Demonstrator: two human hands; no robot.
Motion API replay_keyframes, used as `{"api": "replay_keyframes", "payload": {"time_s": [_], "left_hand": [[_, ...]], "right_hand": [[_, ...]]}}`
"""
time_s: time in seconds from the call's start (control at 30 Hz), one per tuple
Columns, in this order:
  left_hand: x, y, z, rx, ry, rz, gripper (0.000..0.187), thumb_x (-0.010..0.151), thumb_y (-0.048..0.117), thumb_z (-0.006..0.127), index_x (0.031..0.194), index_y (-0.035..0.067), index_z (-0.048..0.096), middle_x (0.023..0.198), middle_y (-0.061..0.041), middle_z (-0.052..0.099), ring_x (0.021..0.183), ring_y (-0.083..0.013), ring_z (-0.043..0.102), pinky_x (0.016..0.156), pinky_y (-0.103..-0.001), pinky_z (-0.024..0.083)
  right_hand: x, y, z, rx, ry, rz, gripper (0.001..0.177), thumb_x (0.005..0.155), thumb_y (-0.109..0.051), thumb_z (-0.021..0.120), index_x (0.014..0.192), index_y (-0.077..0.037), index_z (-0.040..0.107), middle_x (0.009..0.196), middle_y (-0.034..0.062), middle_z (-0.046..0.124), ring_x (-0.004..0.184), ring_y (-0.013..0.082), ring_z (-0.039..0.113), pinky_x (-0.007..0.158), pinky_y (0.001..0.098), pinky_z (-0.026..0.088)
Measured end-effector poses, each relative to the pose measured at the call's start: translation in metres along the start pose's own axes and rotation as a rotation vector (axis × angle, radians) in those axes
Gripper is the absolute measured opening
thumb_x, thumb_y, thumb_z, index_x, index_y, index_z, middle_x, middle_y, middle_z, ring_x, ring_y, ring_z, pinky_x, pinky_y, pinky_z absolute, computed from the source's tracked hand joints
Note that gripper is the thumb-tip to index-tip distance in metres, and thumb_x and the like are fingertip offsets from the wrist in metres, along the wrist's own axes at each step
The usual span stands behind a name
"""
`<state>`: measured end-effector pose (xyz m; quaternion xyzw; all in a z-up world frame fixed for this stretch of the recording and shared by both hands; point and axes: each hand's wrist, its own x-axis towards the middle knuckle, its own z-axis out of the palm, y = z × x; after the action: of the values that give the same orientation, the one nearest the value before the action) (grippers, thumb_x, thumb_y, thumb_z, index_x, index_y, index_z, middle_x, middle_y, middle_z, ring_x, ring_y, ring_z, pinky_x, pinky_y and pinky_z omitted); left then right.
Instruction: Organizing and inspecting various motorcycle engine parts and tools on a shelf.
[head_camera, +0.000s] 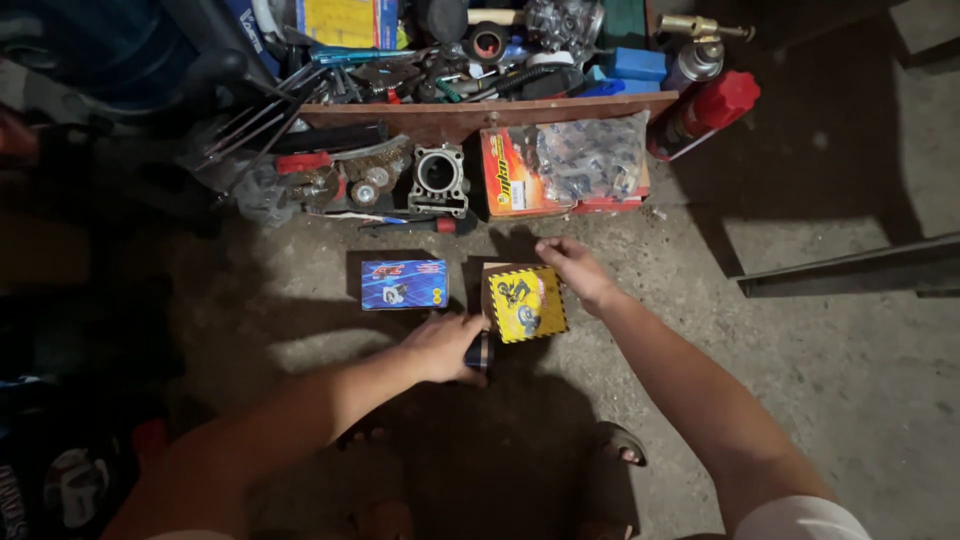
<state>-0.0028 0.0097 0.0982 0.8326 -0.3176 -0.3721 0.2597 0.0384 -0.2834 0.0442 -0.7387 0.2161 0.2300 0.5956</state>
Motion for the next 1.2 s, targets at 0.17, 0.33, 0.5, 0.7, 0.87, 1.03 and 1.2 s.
{"api": "replay_keyframes", "payload": {"time_s": [0.17, 0.33, 0.5, 0.7, 0.87, 1.03, 1.2], "left_hand": [[-0.009, 0.0, 0.004, 0.105, -0.065, -0.027, 0.094, 0.065, 0.053, 0.089, 0.141, 0.016, 0.046, 0.133, -0.018, 0.056, 0.124, -0.0392, 0.054, 0.102, -0.05, 0.046], [-0.018, 0.01, -0.006, 0.168, -0.003, -0.002, 0.074, 0.072, 0.049, 0.084, 0.136, 0.023, 0.057, 0.127, -0.016, 0.056, 0.123, -0.0374, 0.053, 0.102, -0.051, 0.044], [0.0, -0.011, -0.008, 0.033, 0.209, 0.046, 0.053, 0.073, 0.044, 0.082, 0.118, 0.018, 0.069, 0.118, -0.012, 0.064, 0.112, -0.0348, 0.061, 0.094, -0.048, 0.047], [0.025, -0.053, -0.052, -0.329, 0.647, -0.012, 0.04, 0.08, 0.035, 0.081, 0.108, 0.009, 0.069, 0.105, -0.011, 0.075, 0.1, -0.0298, 0.073, 0.088, -0.039, 0.056], [0.051, -0.107, -0.075, -0.473, 0.803, -0.209, 0.049, 0.081, 0.031, 0.084, 0.118, 0.004, 0.065, 0.11, -0.014, 0.074, 0.101, -0.0242, 0.072, 0.088, -0.036, 0.055], [0.094, -0.177, -0.068, -0.646, 0.94, -0.134, 0.059, 0.083, 0.027, 0.085, 0.126, -0.002, 0.058, 0.118, -0.017, 0.07, 0.109, -0.0224, 0.069, 0.095, -0.034, 0.055], [0.108, -0.186, -0.078, -0.89, 0.87, -0.144, 0.061, 0.086, 0.029, 0.082, 0.132, 0.0, 0.055, 0.125, -0.014, 0.067, 0.114, -0.0218, 0.067, 0.096, -0.033, 0.054]], "right_hand": [[0.004, -0.003, -0.001, 0.051, -0.021, 0.058, 0.037, 0.1, -0.036, 0.064, 0.123, -0.008, 0.068, 0.114, 0.0029, 0.068, 0.106, 0.0171, 0.057, 0.09, 0.0325, 0.044], [0.012, 0.007, -0.004, 0.075, -0.033, -0.067, 0.029, 0.102, -0.029, 0.061, 0.118, -0.007, 0.069, 0.114, 0.0024, 0.072, 0.111, 0.0136, 0.063, 0.102, 0.0298, 0.045], [0.015, -0.011, 0.003, 0.071, 0.011, -0.181, 0.025, 0.102, -0.027, 0.062, 0.113, -0.006, 0.07, 0.111, 0.0016, 0.073, 0.108, 0.0131, 0.065, 0.1, 0.0294, 0.048], [0.021, -0.058, 0.018, 0.219, -0.046, -0.174, 0.026, 0.103, -0.03, 0.062, 0.113, -0.007, 0.069, 0.11, 0.0038, 0.073, 0.098, 0.014, 0.066, 0.089, 0.0311, 0.053], [0.036, -0.092, 0.037, 0.233, -0.042, -0.123, 0.031, 0.099, -0.034, 0.061, 0.116, -0.009, 0.067, 0.115, 0.0043, 0.073, 0.1, 0.0151, 0.069, 0.087, 0.0331, 0.056], [0.074, -0.089, 0.064, 0.394, -0.065, -0.026, 0.057, 0.096, -0.046, 0.061, 0.138, -0.008, 0.056, 0.14, 0.0129, 0.06, 0.122, 0.0261, 0.06, 0.101, 0.0398, 0.051], [0.099, -0.086, 0.08, 0.437, -0.076, 0.026, 0.077, 0.094, -0.054, 0.058, 0.151, -0.005, 0.041, 0.153, 0.0179, 0.049, 0.139, 0.0337, 0.05, 0.113, 0.046, 0.043]]}}
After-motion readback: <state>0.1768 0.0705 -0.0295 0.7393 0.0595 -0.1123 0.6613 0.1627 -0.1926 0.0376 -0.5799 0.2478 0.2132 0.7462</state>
